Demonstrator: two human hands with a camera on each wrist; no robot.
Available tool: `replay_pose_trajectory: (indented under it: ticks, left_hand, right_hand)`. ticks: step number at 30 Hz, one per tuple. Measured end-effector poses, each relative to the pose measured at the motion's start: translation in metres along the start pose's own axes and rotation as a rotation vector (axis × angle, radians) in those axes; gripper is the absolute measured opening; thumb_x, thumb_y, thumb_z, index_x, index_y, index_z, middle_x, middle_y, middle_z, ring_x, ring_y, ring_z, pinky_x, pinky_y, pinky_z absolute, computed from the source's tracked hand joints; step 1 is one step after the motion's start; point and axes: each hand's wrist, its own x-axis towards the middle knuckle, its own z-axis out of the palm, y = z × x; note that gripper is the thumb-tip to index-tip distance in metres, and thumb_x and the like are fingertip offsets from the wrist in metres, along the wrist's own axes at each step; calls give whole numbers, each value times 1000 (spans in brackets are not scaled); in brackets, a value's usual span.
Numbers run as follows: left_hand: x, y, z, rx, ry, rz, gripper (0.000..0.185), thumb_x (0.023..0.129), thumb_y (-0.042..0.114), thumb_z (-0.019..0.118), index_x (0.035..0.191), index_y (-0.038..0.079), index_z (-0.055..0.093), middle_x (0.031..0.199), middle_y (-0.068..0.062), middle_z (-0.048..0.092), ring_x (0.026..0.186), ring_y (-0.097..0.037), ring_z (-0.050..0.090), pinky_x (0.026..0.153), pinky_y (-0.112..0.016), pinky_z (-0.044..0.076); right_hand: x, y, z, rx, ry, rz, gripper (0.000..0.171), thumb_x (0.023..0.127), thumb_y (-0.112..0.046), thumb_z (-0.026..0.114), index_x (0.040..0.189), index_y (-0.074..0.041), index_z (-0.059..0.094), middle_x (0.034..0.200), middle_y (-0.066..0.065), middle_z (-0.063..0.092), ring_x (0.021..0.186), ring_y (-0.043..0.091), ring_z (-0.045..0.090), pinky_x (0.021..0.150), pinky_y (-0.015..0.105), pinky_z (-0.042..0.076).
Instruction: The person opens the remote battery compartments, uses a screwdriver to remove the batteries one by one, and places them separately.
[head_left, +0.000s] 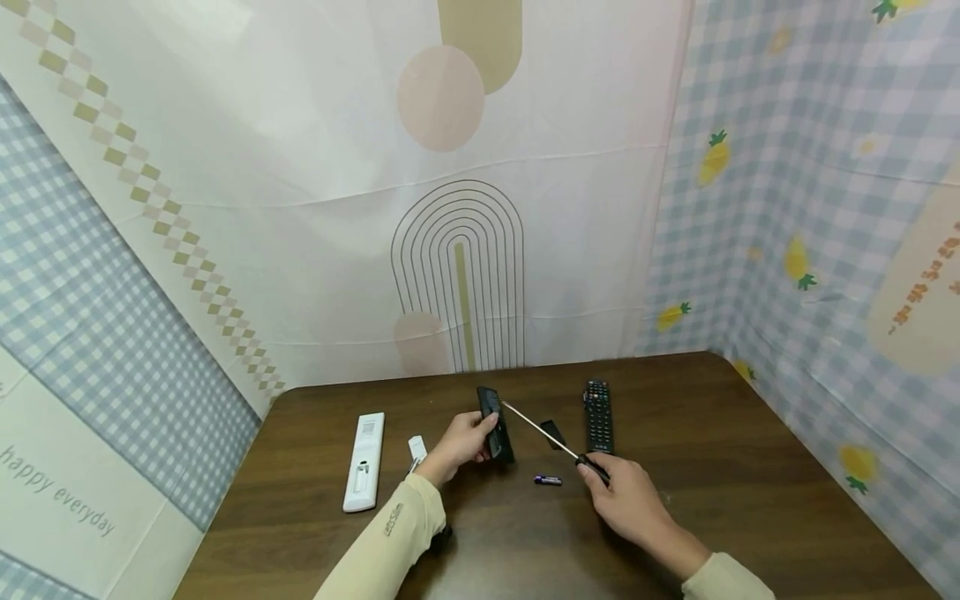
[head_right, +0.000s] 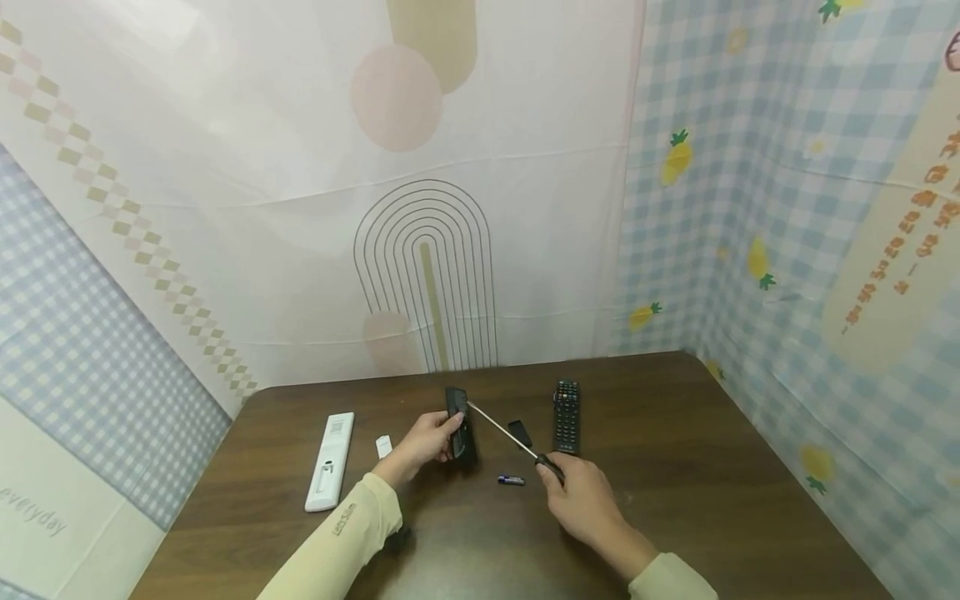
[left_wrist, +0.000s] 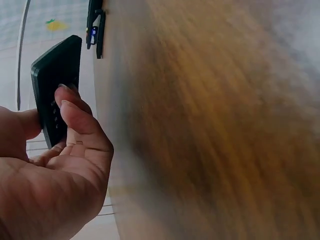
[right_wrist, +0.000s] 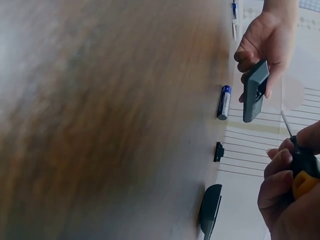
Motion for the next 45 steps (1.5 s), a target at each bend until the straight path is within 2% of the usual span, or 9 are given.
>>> replay_pose_trajectory:
  ticks: [6, 11, 18, 22, 26, 33, 35, 39, 45]
  left_hand:
    - [7, -3, 5, 51, -17, -8, 40, 113, 36, 54, 122, -1, 68, 78, -1, 64, 63, -12, 56, 56, -23, 49]
    - [9, -3, 9, 76, 23, -40, 38, 112, 36, 57, 115, 0, 69, 75, -1, 62, 59, -12, 57, 51, -22, 50]
    - [10, -1, 6, 98, 62, -112, 44, 108, 36, 65, 75, 7, 62, 66, -4, 64, 48, -10, 62, 51, -26, 59]
    - [10, 1, 3, 180, 73, -126, 50, 107, 35, 66, 69, 3, 63, 59, -4, 63, 43, -10, 62, 50, -30, 61]
    - [12, -2, 1, 198, 54, -130, 51, 108, 35, 65, 69, 3, 63, 57, -4, 63, 42, -11, 62, 49, -30, 60]
    - [12, -7, 0, 189, 47, -120, 51, 108, 38, 65, 71, 3, 65, 57, -3, 63, 44, -11, 64, 50, -30, 60]
    - [8, -6, -2, 155, 35, -126, 51, 108, 40, 64, 74, 2, 66, 60, -3, 63, 47, -11, 65, 52, -29, 61]
    - [-4, -2, -6, 84, 15, -133, 50, 108, 42, 63, 82, -1, 66, 67, -3, 61, 55, -12, 66, 57, -27, 62]
    - [-27, 2, -11, 82, 55, -67, 47, 108, 40, 64, 90, -3, 67, 71, -2, 62, 65, -13, 67, 63, -28, 62]
  right_hand:
    - [-4, 7, -1, 30, 58, -76, 18, 105, -17, 69, 118, -8, 77, 80, -3, 68, 64, 2, 52, 59, 22, 47]
    - [-5, 9, -1, 43, 75, -113, 17, 104, -18, 69, 117, -9, 77, 82, -5, 69, 66, 0, 53, 61, 21, 48]
    - [-7, 10, -4, 59, 61, -108, 15, 105, -19, 69, 113, -9, 77, 73, -8, 61, 60, 1, 49, 55, 22, 45]
    - [-8, 10, -8, 38, 75, -92, 19, 104, -19, 70, 118, -8, 77, 81, -4, 68, 64, 1, 51, 60, 21, 46]
    - [-9, 12, -10, 11, 88, -70, 21, 103, -18, 71, 120, -7, 77, 89, -2, 72, 69, 1, 53, 64, 21, 46]
    - [-10, 17, -13, -19, 118, -86, 20, 103, -18, 71, 118, -6, 77, 88, -2, 73, 71, 2, 55, 65, 22, 49]
    - [-9, 19, -14, -41, 132, -89, 20, 103, -18, 71, 118, -7, 77, 90, -2, 73, 73, 2, 56, 67, 22, 49]
    - [-9, 22, -19, -43, 124, -60, 19, 104, -20, 70, 117, -8, 77, 78, -6, 65, 66, 3, 51, 62, 22, 45]
    - [-11, 27, -29, -55, 102, -22, 21, 106, -24, 67, 117, -9, 76, 71, -7, 57, 60, 4, 45, 56, 23, 39]
